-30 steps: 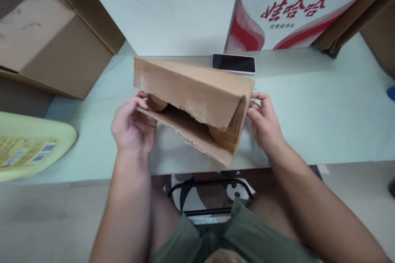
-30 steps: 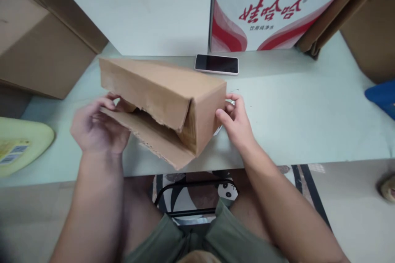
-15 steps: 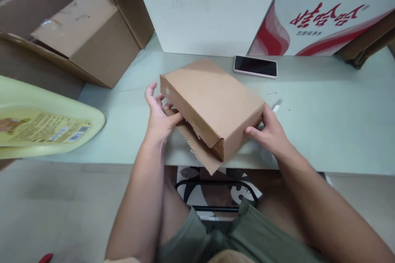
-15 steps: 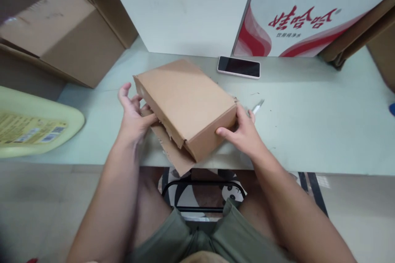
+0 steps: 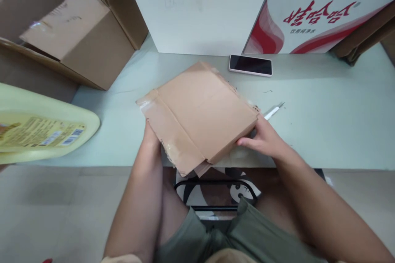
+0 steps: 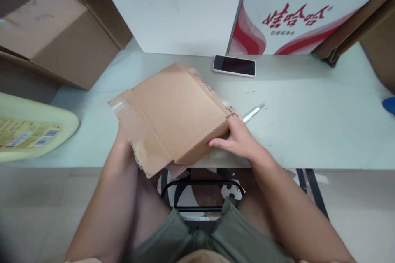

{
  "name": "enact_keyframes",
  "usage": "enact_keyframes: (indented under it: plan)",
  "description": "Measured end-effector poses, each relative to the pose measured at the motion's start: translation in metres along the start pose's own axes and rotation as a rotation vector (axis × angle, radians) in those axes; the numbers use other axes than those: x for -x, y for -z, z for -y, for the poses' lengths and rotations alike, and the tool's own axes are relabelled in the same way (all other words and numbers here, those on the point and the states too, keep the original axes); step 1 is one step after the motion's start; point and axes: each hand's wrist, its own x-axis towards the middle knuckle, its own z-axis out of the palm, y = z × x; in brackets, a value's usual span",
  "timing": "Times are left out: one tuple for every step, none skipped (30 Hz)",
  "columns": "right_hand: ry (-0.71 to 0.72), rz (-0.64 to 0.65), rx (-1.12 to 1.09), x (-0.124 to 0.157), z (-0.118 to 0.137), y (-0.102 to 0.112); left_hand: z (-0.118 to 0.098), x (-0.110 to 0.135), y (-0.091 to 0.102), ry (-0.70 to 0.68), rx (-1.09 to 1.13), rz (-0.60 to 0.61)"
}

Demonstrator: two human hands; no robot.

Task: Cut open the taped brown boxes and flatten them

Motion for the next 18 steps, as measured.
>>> enact_keyframes:
  plan:
    - [-0.002,-0.035,-0.011,0.0,-0.001,0.0,-0.004,0.0,-0.002,-0.01,-0.008,-0.022]
    - [-0.005,-0.076,-0.026,0.0,-0.002,0.001,-0.008,0.001,-0.006,-0.029,-0.021,-0.041]
    - [-0.009,-0.124,-0.041,0.0,-0.004,0.001,-0.014,0.001,-0.009,-0.052,-0.033,-0.055]
    - [-0.017,-0.181,-0.051,0.001,-0.006,0.001,-0.019,0.002,-0.014,-0.074,-0.042,-0.065]
    - [-0.034,-0.249,-0.05,0.001,-0.009,0.002,-0.024,0.004,-0.018,-0.093,-0.049,-0.069]
    - [-0.058,-0.327,-0.033,0.002,-0.012,0.003,-0.029,0.005,-0.023,-0.104,-0.053,-0.074]
    - [-0.087,-0.408,0.0,0.003,-0.015,0.004,-0.033,0.007,-0.027,-0.109,-0.057,-0.081]
    - [-0.117,-0.483,0.041,0.004,-0.017,0.005,-0.036,0.009,-0.03,-0.111,-0.06,-0.089]
    - [-0.141,-0.546,0.084,0.005,-0.018,0.006,-0.038,0.01,-0.033,-0.115,-0.059,-0.098]
    - [-0.157,-0.59,0.122,0.006,-0.019,0.007,-0.038,0.011,-0.036,-0.123,-0.054,-0.109]
    - [-0.159,-0.612,0.148,0.007,-0.018,0.007,-0.038,0.012,-0.038,-0.136,-0.047,-0.121]
    - [-0.149,-0.611,0.157,0.007,-0.016,0.007,-0.037,0.012,-0.039,-0.156,-0.038,-0.136]
    - [-0.129,-0.586,0.15,0.008,-0.013,0.005,-0.036,0.012,-0.041,-0.179,-0.031,-0.154]
    - [-0.103,-0.541,0.131,0.008,-0.009,0.003,-0.034,0.012,-0.042,-0.199,-0.029,-0.173]
    - [-0.073,-0.48,0.109,0.008,-0.005,0.0,-0.032,0.011,-0.044,-0.222,-0.039,-0.197]
    - [-0.046,-0.414,0.089,0.007,0.0,-0.003,-0.03,0.012,-0.045,-0.249,-0.056,-0.22]
    - [-0.028,-0.353,0.076,0.007,0.004,-0.007,-0.028,0.012,-0.046,-0.275,-0.07,-0.243]
    - [-0.023,-0.303,0.071,0.005,0.007,-0.011,-0.025,0.014,-0.047,-0.305,-0.092,-0.258]
